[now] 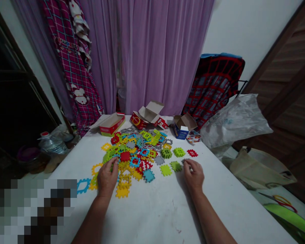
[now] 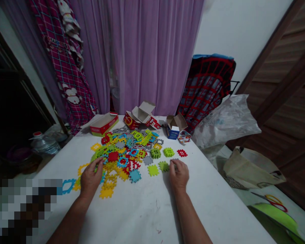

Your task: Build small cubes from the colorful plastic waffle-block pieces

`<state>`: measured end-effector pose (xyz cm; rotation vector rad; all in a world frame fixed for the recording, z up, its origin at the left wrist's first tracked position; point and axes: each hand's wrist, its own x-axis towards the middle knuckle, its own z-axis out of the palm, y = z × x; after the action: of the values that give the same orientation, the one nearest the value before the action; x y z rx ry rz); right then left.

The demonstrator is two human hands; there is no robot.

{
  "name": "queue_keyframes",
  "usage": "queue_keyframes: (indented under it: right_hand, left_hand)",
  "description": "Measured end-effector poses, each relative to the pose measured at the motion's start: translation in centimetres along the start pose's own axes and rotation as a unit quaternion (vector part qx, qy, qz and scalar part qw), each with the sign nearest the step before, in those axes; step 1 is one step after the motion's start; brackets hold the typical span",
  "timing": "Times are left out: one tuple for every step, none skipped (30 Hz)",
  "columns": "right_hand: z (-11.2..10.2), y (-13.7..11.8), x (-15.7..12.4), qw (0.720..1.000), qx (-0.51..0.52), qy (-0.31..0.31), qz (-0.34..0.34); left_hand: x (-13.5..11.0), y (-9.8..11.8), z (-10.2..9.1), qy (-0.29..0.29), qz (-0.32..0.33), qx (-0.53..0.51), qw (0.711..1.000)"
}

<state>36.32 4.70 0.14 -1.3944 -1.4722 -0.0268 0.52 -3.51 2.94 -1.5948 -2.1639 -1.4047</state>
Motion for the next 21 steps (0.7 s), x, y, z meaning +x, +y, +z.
queue_keyframes:
  right_hand:
    - [1.0,-1.3,-0.5,0.999,0.013,-0.029,-0.038]
    - [2.0,-2.7,-1.0,0.996,0.024,-0.057,-0.07]
    - [3.0,-4.0,-1.5,0.991,0.034,-0.084,-0.093]
    - [3.9,-5.2,-1.9,0.986,0.041,-0.113,-0.112]
    - [4.8,-6.4,-2.3,0.982,0.043,-0.138,-0.125]
    - [5.5,-7.5,-2.6,0.976,0.046,-0.165,-0.134]
    - [6.2,-8.5,-2.7,0.97,0.046,-0.19,-0.142]
    - [6.7,-9.5,-2.8,0.964,0.045,-0.215,-0.148]
    - [7.1,-10.3,-2.9,0.958,0.045,-0.239,-0.154]
    - [7.5,-11.0,-2.8,0.951,0.045,-0.261,-0.159]
    - [7.8,-11.7,-2.8,0.945,0.044,-0.28,-0.162]
    - [8.0,-12.2,-2.7,0.94,0.042,-0.296,-0.165]
    - [8.3,-12.6,-2.6,0.935,0.038,-0.31,-0.167]
    - [8.5,-13.0,-2.6,0.931,0.034,-0.322,-0.168]
    - [8.6,-13.2,-2.6,0.928,0.029,-0.331,-0.167]
    - [8.8,-13.4,-2.6,0.926,0.023,-0.339,-0.164]
    - [9.0,-13.5,-2.6,0.925,0.018,-0.345,-0.16]
    - [9.1,-13.6,-2.6,0.924,0.014,-0.349,-0.156]
    - [9.2,-13.7,-2.6,0.924,0.01,-0.351,-0.153]
    - [9.3,-13.7,-2.6,0.924,0.008,-0.351,-0.152]
    - [9.3,-13.7,-2.7,0.925,0.008,-0.349,-0.152]
  left_hand:
    - [0.1,-0.3,0.2,0.003,-0.002,0.0,1.0]
    - [0.1,-0.5,0.3,0.005,-0.004,-0.001,1.0]
    - [0.1,-0.7,0.5,0.008,-0.008,-0.002,1.0]
    - [0.2,-0.9,0.6,0.01,-0.013,-0.004,1.0]
    - [0.2,-1.1,0.8,0.012,-0.019,-0.005,1.0]
    - [0.2,-1.2,0.9,0.013,-0.025,-0.007,1.0]
    - [0.2,-1.3,0.9,0.014,-0.031,-0.01,0.999]
    - [0.2,-1.3,1.0,0.015,-0.035,-0.014,0.999]
    - [0.2,-1.4,1.0,0.014,-0.038,-0.017,0.999]
    - [0.2,-1.4,1.0,0.013,-0.042,-0.019,0.999]
    - [0.2,-1.4,1.0,0.011,-0.046,-0.02,0.999]
    - [0.2,-1.4,1.1,0.01,-0.05,-0.02,0.998]
    - [0.2,-1.4,1.1,0.009,-0.053,-0.021,0.998]
    - [0.2,-1.4,1.1,0.01,-0.055,-0.021,0.998]
    - [0.2,-1.4,1.2,0.012,-0.057,-0.022,0.998]
    - [0.2,-1.4,1.2,0.014,-0.057,-0.024,0.998]
    - [0.2,-1.4,1.3,0.014,-0.057,-0.025,0.998]
    - [0.2,-1.4,1.3,0.014,-0.057,-0.027,0.998]
    - [0.2,-1.4,1.4,0.014,-0.057,-0.027,0.998]
    - [0.1,-1.3,1.4,0.015,-0.057,-0.028,0.998]
    - [0.1,-1.3,1.4,0.017,-0.057,-0.028,0.998]
